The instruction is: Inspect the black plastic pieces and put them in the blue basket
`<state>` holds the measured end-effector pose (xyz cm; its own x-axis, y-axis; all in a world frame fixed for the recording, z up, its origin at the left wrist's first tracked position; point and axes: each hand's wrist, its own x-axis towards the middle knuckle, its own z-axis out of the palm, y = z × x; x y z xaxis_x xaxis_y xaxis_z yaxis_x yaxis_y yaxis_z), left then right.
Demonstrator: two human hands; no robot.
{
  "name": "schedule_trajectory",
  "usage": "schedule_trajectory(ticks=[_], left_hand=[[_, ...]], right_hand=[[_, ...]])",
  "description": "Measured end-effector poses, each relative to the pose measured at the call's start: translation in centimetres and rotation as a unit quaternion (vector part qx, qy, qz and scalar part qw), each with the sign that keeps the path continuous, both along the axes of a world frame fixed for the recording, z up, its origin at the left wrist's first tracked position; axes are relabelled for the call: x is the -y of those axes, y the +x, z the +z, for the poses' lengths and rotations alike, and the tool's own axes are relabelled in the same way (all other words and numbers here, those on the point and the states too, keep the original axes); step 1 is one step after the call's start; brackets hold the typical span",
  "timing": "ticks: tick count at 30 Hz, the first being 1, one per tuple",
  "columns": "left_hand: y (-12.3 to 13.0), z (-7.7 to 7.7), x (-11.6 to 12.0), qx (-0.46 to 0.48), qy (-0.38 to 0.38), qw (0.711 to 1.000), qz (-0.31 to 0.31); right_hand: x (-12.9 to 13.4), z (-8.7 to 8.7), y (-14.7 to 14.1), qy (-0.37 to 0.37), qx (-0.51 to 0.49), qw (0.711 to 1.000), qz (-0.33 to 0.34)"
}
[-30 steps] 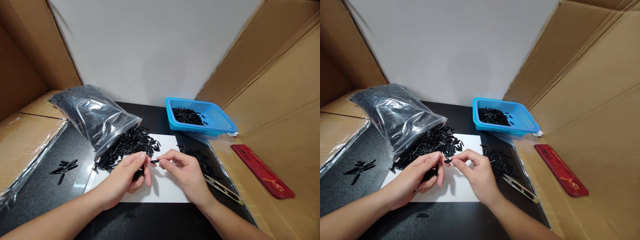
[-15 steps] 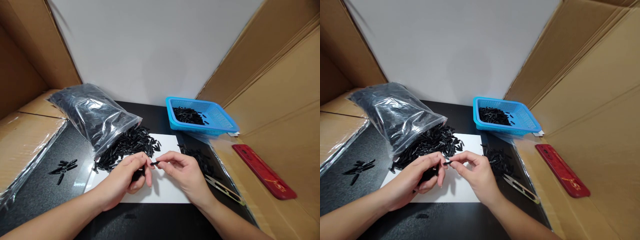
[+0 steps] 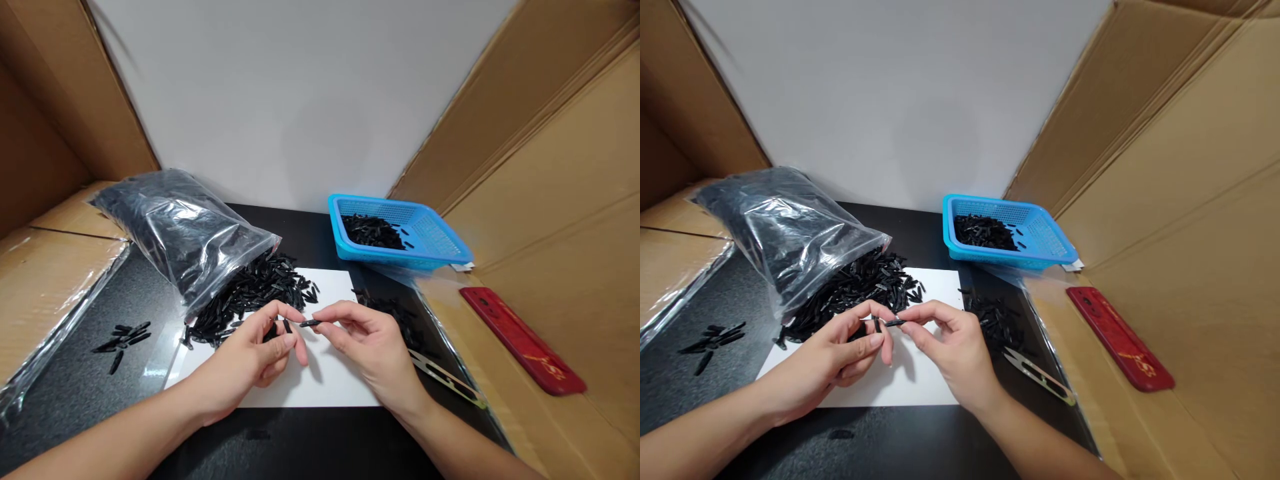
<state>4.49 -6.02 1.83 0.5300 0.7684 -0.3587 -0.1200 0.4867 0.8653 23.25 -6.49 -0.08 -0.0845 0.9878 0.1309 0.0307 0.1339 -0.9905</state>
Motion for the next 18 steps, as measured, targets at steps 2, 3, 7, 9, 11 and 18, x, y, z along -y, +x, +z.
schedule_trajectory(ticks=[2,3,7,9,11,18], left_hand=[[-0.01,-0.14,-0.02,0.000,0.002,1.000,0.008],[-0.01,-0.18,-0.05,-0.002,0.003,1.000,0.009],[0.01,-0.33,-0.16,-0.014,0.013,1.000,0.001],[0.00,-0.41,-0.20,-0.018,0.020,1.000,0.000],[-0.02,-0.44,-0.19,-0.023,0.021,1.000,-0.001],[-0.03,-0.32,-0.09,-0.021,0.034,0.999,0.002]], right_hand=[[-0.02,-0.08,0.02,-0.001,-0.003,1.000,-0.002],[-0.03,-0.12,0.03,-0.003,-0.006,1.000,-0.003],[-0.06,-0.12,-0.04,-0.021,-0.029,0.999,0.007],[-0.10,0.00,-0.13,-0.038,-0.072,0.996,0.019],[-0.18,0.15,-0.18,-0.080,-0.146,0.985,0.037],[-0.33,0.21,0.05,-0.153,-0.136,0.976,0.075]])
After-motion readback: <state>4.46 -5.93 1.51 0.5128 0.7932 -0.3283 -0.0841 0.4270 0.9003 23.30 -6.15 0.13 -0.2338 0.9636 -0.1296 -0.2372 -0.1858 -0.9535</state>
